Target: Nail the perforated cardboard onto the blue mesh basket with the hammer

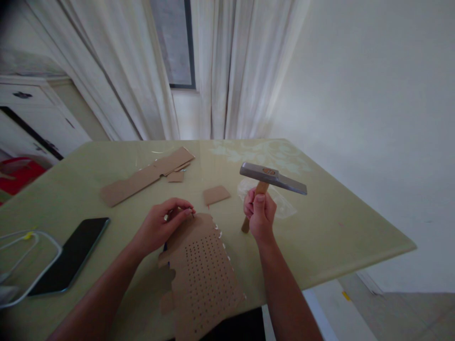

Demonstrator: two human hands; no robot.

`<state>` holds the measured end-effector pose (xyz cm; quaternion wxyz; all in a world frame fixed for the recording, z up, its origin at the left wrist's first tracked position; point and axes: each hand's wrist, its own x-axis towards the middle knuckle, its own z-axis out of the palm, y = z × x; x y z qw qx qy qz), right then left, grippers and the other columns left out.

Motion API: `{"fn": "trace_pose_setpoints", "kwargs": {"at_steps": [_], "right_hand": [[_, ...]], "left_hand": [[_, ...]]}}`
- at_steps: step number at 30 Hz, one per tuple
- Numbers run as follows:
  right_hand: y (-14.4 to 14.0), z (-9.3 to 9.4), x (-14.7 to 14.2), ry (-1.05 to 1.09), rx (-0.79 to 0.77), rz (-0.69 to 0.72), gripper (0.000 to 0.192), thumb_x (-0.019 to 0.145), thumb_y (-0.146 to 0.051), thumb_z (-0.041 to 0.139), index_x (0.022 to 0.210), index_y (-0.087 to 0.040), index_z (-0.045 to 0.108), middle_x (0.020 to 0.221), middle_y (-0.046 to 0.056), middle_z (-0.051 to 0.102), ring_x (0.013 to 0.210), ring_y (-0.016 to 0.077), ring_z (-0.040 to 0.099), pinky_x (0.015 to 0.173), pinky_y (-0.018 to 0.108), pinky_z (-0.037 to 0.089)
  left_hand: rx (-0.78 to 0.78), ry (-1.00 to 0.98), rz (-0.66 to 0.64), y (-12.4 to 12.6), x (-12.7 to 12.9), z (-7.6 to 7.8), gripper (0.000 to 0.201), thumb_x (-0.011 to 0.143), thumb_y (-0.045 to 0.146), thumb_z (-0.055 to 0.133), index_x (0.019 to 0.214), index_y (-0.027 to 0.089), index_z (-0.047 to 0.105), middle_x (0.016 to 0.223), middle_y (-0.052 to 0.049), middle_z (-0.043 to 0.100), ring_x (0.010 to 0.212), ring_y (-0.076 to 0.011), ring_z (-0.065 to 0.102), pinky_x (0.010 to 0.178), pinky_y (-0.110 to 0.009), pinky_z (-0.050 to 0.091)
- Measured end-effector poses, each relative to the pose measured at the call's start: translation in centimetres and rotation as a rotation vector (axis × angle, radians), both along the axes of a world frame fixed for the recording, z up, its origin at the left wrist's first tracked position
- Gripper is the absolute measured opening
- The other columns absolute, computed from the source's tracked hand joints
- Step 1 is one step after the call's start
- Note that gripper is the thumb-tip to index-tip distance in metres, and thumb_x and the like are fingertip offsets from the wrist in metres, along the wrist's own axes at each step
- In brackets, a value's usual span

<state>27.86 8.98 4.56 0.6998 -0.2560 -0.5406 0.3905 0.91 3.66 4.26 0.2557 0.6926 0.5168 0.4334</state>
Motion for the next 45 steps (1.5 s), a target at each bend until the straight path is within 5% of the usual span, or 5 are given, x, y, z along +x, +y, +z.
{"fn": "trace_pose_setpoints", "kwargs": {"at_steps": [28,33,38,45], "right_hand": [[-0.2,0.7,-0.1,-0.069,-0.083,0.028,0.056,0.097,-0.074,0.071,0.077,-0.025,0.052,0.056,-0.011,0.032,0.042,0.0076,0.024,0.037,0.019,0.020],[-0.6,3.8,0.9,-0.497,-0.282,0.116,0.060,0.102,-0.078,0.058,0.075,-0.025,0.049,0.058,-0.009,0.035,0.046,0.0093,0.028,0.042,0.024,0.023],[-1.3,8.5,0.5,-1.154,-0.152,0.089,0.056,0.112,-0.065,0.047,0.075,-0.024,0.051,0.068,-0.002,0.053,0.064,0.0160,0.048,0.061,0.031,0.032],[-2.5,12.1,-1.0,-1.572,-0.090,0.099,0.047,0.117,-0.052,0.043,0.083,-0.023,0.057,0.077,0.002,0.062,0.073,0.0195,0.056,0.070,0.034,0.031]], "left_hand": [[0.031,0.021,0.001,-0.1,0.1,-0.6,0.021,0.101,0.041,0.070,0.102,0.023,0.081,0.074,0.001,0.071,0.064,-0.0143,0.057,0.062,-0.027,0.042],[0.005,0.008,0.005,-0.1,0.1,-0.9,0.023,0.102,0.043,0.070,0.104,0.024,0.082,0.078,-0.001,0.073,0.067,-0.0154,0.059,0.065,-0.028,0.042],[0.003,0.012,0.016,-0.1,0.3,-0.7,0.021,0.101,0.042,0.071,0.102,0.024,0.082,0.077,-0.001,0.075,0.069,-0.0166,0.061,0.065,-0.029,0.043],[0.024,-0.023,0.007,-0.2,0.8,-0.4,0.016,0.099,0.036,0.072,0.101,0.025,0.083,0.080,-0.001,0.079,0.066,-0.0156,0.064,0.066,-0.029,0.047]]}}
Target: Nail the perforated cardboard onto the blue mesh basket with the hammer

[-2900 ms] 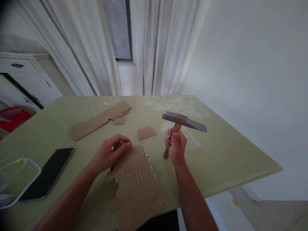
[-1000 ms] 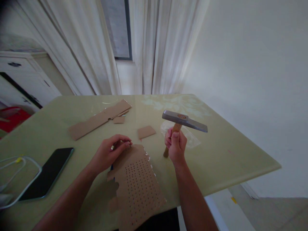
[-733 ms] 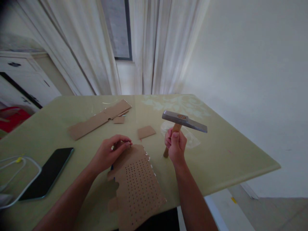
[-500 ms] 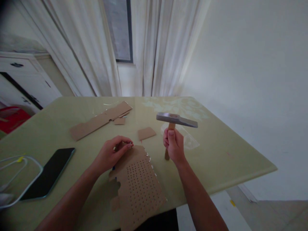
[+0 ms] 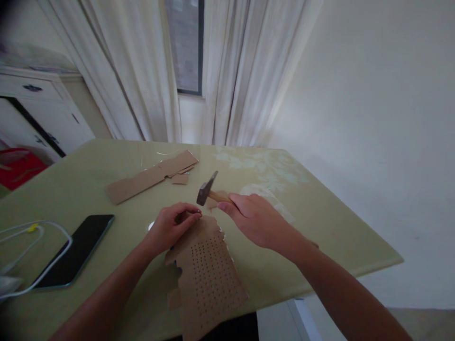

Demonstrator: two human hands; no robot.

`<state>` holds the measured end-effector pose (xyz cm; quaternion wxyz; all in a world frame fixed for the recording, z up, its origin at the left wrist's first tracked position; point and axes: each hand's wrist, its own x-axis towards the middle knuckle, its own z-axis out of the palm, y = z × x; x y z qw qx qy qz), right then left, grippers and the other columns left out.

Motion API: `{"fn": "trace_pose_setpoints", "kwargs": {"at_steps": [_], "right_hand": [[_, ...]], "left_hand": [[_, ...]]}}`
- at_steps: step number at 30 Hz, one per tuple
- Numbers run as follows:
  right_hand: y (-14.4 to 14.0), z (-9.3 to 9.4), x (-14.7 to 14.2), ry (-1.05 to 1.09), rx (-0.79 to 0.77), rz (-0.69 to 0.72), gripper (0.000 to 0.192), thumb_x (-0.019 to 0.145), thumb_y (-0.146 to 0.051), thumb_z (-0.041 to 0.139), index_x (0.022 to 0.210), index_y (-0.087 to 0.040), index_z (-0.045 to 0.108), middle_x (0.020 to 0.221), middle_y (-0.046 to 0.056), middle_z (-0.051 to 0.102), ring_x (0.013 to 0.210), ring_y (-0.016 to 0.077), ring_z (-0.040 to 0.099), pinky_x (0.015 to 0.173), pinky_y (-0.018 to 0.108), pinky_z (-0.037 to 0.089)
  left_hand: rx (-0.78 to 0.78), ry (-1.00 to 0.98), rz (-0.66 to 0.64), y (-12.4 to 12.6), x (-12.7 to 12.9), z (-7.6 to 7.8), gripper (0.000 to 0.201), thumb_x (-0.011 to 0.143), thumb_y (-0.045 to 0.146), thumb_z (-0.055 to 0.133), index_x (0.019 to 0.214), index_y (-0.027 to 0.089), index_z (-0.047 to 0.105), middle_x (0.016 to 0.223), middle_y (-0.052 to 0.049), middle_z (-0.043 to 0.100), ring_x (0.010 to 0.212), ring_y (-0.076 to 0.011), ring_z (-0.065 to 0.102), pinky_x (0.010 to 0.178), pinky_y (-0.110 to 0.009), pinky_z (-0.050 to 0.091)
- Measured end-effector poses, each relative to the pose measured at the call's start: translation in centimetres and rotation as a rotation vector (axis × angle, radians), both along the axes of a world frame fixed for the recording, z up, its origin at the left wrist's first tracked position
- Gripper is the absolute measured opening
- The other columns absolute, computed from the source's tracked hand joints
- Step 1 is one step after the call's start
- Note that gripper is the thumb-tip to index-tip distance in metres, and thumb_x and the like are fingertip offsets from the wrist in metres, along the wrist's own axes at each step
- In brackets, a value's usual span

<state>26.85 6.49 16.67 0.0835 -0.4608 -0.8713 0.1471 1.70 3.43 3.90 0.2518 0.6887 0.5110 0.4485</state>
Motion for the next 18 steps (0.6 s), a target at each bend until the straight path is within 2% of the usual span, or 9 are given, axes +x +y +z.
{"fn": "trace_pose_setpoints", "kwargs": {"at_steps": [3,8,18], "right_hand": [[-0.20,0.36,-0.25,-0.095,0.030,0.014,0.045,0.118,-0.049,0.042,0.085,-0.022,0.059,0.079,0.003,0.065,0.076,0.0205,0.059,0.071,0.034,0.030],[-0.39,-0.16,-0.58,-0.208,0.036,0.041,0.047,0.119,-0.048,0.041,0.086,-0.021,0.062,0.080,0.004,0.069,0.077,0.0214,0.063,0.068,0.034,0.028],[-0.84,-0.42,-0.87,-0.162,0.016,0.000,0.049,0.118,-0.050,0.041,0.086,-0.022,0.064,0.081,0.004,0.071,0.078,0.0218,0.065,0.067,0.034,0.028]], "left_hand": [[0.008,-0.006,-0.010,-0.02,0.10,0.12,0.015,0.100,0.034,0.071,0.101,0.025,0.083,0.079,-0.001,0.080,0.067,-0.0158,0.066,0.066,-0.029,0.048],[-0.005,-0.006,0.001,-0.06,0.09,0.00,0.016,0.099,0.035,0.071,0.099,0.024,0.083,0.081,-0.001,0.080,0.068,-0.0167,0.068,0.066,-0.029,0.049],[0.018,0.052,0.003,0.16,-0.15,-0.41,0.018,0.099,0.036,0.069,0.101,0.023,0.082,0.084,-0.004,0.081,0.073,-0.0191,0.070,0.068,-0.030,0.050]]}}
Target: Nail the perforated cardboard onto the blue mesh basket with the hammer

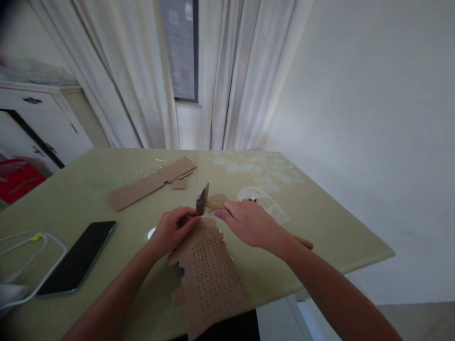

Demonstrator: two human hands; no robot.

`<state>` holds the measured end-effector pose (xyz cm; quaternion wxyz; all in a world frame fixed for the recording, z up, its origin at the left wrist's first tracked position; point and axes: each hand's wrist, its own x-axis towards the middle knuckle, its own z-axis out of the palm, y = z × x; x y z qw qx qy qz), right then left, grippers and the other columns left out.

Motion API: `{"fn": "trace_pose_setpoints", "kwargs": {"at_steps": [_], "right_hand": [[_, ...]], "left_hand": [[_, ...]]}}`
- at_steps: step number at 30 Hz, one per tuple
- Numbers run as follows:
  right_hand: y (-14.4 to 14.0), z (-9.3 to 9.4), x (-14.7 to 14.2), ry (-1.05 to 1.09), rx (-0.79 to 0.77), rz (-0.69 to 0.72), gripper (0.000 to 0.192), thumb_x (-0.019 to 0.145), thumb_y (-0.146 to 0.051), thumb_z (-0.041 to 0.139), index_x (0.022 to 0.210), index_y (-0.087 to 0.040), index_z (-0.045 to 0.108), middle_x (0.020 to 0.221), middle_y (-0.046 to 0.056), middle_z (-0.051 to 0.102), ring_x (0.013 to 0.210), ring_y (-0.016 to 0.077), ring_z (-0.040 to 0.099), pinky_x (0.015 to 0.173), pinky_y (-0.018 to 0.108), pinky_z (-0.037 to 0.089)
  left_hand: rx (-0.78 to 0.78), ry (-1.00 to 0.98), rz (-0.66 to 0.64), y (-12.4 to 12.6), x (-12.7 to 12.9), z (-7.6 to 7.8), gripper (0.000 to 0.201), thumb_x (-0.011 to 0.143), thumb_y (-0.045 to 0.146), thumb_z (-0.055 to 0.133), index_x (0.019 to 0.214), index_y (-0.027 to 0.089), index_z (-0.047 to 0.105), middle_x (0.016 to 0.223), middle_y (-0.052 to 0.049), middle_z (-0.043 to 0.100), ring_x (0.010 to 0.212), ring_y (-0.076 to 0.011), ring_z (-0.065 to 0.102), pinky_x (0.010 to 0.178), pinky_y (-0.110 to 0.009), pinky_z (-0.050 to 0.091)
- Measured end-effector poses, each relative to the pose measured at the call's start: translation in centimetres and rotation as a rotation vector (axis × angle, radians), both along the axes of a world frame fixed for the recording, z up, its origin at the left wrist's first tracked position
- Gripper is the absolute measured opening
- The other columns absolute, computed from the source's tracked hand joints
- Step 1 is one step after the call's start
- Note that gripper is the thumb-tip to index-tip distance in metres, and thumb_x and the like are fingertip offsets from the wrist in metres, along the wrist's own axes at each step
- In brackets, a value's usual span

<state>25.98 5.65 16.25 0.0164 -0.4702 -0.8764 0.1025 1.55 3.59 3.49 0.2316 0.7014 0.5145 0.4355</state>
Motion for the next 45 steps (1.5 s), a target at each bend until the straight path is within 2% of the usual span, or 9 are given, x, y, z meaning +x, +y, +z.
{"fn": "trace_pose_setpoints", "kwargs": {"at_steps": [6,15,23,28,34,39,45], "right_hand": [[0.0,-0.4,0.2,0.034,-0.001,-0.031,0.047,0.118,-0.049,0.043,0.088,-0.022,0.067,0.083,0.005,0.072,0.081,0.0227,0.066,0.068,0.034,0.030],[-0.1,0.7,0.0,0.023,0.045,-0.008,0.050,0.118,-0.050,0.042,0.088,-0.021,0.069,0.083,0.006,0.073,0.079,0.0223,0.065,0.070,0.035,0.030],[-0.3,0.6,-0.6,-0.033,0.002,0.003,0.049,0.118,-0.049,0.042,0.091,-0.020,0.072,0.089,0.008,0.077,0.084,0.0247,0.069,0.069,0.035,0.032],[-0.5,1.1,-0.6,0.003,0.063,0.000,0.050,0.119,-0.049,0.040,0.094,-0.021,0.073,0.088,0.008,0.077,0.082,0.0241,0.068,0.070,0.035,0.033],[-0.5,0.9,-0.8,-0.074,0.028,0.001,0.050,0.118,-0.049,0.040,0.097,-0.020,0.075,0.090,0.009,0.079,0.083,0.0251,0.071,0.070,0.035,0.035],[-0.2,1.4,-0.6,-0.004,0.084,-0.022,0.050,0.119,-0.050,0.039,0.098,-0.021,0.074,0.091,0.009,0.078,0.086,0.0246,0.071,0.071,0.035,0.037],[-0.1,0.1,-0.6,-0.063,0.080,0.049,0.052,0.119,-0.047,0.038,0.098,-0.019,0.076,0.092,0.010,0.080,0.085,0.0255,0.072,0.072,0.036,0.038]], "left_hand": [[0.002,-0.008,-0.003,0.0,-0.2,-0.3,0.016,0.099,0.034,0.071,0.101,0.024,0.083,0.087,-0.004,0.083,0.076,-0.0193,0.073,0.071,-0.030,0.054],[0.009,-0.005,-0.009,0.0,0.0,-0.4,0.014,0.098,0.031,0.072,0.102,0.024,0.084,0.091,-0.004,0.084,0.078,-0.0197,0.075,0.077,-0.032,0.057],[0.006,0.000,-0.005,-0.1,0.0,-0.2,0.015,0.097,0.031,0.072,0.100,0.025,0.085,0.087,-0.003,0.083,0.075,-0.0197,0.073,0.074,-0.032,0.055],[0.000,-0.037,-0.009,0.1,-0.1,-0.6,0.018,0.098,0.034,0.072,0.104,0.025,0.085,0.091,-0.004,0.085,0.076,-0.0194,0.074,0.073,-0.031,0.055],[-0.011,-0.028,-0.012,0.1,-0.1,-0.5,0.016,0.097,0.034,0.073,0.099,0.025,0.085,0.083,-0.002,0.083,0.070,-0.0180,0.071,0.070,-0.029,0.055],[-0.016,-0.026,-0.008,0.1,-0.2,-0.5,0.017,0.097,0.035,0.074,0.101,0.025,0.086,0.089,-0.003,0.085,0.074,-0.0186,0.074,0.073,-0.030,0.057],[-0.014,-0.021,-0.024,0.1,-0.2,-0.4,0.018,0.097,0.035,0.073,0.099,0.024,0.086,0.083,-0.003,0.084,0.069,-0.0180,0.072,0.069,-0.029,0.056]]}}
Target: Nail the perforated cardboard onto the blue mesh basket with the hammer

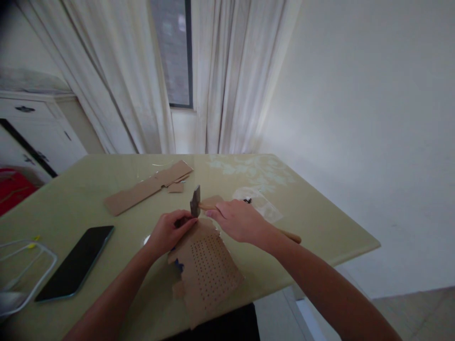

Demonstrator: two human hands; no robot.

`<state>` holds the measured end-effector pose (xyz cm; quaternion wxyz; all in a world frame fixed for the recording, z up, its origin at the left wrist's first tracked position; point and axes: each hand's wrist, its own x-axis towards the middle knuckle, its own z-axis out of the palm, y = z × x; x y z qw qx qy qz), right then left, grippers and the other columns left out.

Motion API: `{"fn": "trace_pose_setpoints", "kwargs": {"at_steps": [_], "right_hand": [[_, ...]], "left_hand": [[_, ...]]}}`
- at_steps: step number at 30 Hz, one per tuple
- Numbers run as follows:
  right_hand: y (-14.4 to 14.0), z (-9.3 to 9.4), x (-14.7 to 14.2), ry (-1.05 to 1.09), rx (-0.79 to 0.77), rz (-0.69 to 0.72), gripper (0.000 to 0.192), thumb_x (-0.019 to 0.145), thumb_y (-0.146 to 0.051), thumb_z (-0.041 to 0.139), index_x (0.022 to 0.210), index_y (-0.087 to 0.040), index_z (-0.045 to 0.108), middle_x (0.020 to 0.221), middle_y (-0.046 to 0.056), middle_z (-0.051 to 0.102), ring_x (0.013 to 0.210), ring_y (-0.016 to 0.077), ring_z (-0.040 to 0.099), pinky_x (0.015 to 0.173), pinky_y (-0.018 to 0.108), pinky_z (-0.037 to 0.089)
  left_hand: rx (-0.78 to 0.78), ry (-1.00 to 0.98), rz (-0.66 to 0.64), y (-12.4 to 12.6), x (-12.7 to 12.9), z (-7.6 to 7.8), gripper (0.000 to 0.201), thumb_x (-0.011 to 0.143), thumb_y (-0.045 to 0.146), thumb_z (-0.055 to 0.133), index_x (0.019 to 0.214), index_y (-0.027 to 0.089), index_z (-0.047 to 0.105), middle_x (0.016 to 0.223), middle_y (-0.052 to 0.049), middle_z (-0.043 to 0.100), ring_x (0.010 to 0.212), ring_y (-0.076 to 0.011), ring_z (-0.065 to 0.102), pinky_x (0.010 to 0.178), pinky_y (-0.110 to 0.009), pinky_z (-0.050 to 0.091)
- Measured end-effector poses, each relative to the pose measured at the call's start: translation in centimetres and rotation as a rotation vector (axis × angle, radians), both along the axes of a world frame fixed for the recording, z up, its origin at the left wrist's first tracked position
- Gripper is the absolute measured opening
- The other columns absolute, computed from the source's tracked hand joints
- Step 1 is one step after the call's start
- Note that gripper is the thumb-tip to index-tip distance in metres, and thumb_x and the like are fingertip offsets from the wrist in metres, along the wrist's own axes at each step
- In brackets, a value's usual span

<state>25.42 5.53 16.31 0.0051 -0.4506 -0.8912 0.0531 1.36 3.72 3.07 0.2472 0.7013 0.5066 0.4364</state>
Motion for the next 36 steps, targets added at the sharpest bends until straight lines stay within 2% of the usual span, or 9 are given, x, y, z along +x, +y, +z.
{"fn": "trace_pose_setpoints", "kwargs": {"at_steps": [6,12,17,20,24,28,33,36], "right_hand": [[-0.1,0.2,-0.1,0.097,0.014,-0.073,0.051,0.119,-0.051,0.039,0.105,-0.023,0.079,0.088,0.007,0.078,0.081,0.0240,0.070,0.069,0.034,0.035],[-0.5,-0.4,-0.3,-0.019,0.001,-0.051,0.052,0.119,-0.049,0.039,0.097,-0.019,0.076,0.090,0.009,0.080,0.082,0.0250,0.073,0.068,0.035,0.034],[-0.3,0.0,-0.1,0.070,0.027,-0.095,0.053,0.119,-0.052,0.037,0.102,-0.021,0.076,0.089,0.008,0.079,0.083,0.0252,0.073,0.067,0.035,0.034],[-0.3,-0.5,-0.3,0.039,0.021,-0.079,0.053,0.119,-0.050,0.037,0.101,-0.020,0.077,0.091,0.009,0.080,0.085,0.0250,0.074,0.069,0.035,0.037],[-0.5,-1.0,-0.4,-0.048,-0.005,-0.044,0.050,0.119,-0.046,0.039,0.099,-0.019,0.077,0.095,0.010,0.082,0.086,0.0247,0.075,0.070,0.034,0.039],[-0.4,-1.0,-0.2,0.030,0.020,-0.093,0.051,0.120,-0.047,0.038,0.101,-0.019,0.076,0.091,0.008,0.081,0.085,0.0230,0.074,0.070,0.033,0.038],[-0.4,-2.6,-0.2,0.013,-0.014,-0.062,0.050,0.119,-0.045,0.040,0.099,-0.019,0.077,0.094,0.009,0.081,0.085,0.0233,0.075,0.069,0.033,0.036],[-0.5,-2.7,-0.3,0.010,-0.026,-0.081,0.048,0.119,-0.045,0.042,0.099,-0.018,0.077,0.094,0.010,0.082,0.086,0.0243,0.075,0.068,0.034,0.035]], "left_hand": [[-0.001,-0.015,-0.010,0.1,0.0,0.1,0.017,0.097,0.035,0.073,0.100,0.024,0.086,0.088,-0.003,0.085,0.074,-0.0189,0.075,0.072,-0.029,0.056],[-0.049,-0.001,-0.008,0.0,0.2,0.2,0.018,0.097,0.035,0.073,0.097,0.023,0.086,0.081,-0.003,0.083,0.070,-0.0185,0.072,0.068,-0.029,0.052],[0.012,-0.033,-0.039,0.0,0.2,0.4,0.019,0.098,0.033,0.072,0.099,0.022,0.086,0.094,-0.006,0.083,0.078,-0.0184,0.073,0.072,-0.030,0.054],[0.036,-0.044,-0.066,0.1,0.1,0.6,0.020,0.098,0.032,0.070,0.096,0.022,0.087,0.104,-0.008,0.079,0.079,-0.0170,0.071,0.071,-0.029,0.054],[0.023,-0.017,-0.081,0.0,0.1,0.5,0.018,0.096,0.028,0.071,0.090,0.022,0.086,0.105,-0.008,0.077,0.083,-0.0174,0.072,0.075,-0.029,0.055],[0.018,-0.020,-0.055,0.1,0.2,0.1,0.016,0.096,0.029,0.073,0.091,0.022,0.087,0.105,-0.007,0.078,0.079,-0.0168,0.070,0.076,-0.031,0.057],[-0.008,-0.006,-0.022,0.3,0.3,-0.2,0.011,0.090,0.029,0.081,0.097,0.023,0.087,0.109,-0.007,0.076,0.088,-0.0202,0.072,0.081,-0.034,0.059],[-0.045,0.027,-0.014,0.3,0.2,-0.3,0.032,0.080,0.037,0.094,0.107,0.022,0.087,0.115,-0.007,0.075,0.090,-0.0218,0.072,0.082,-0.035,0.060]]}}
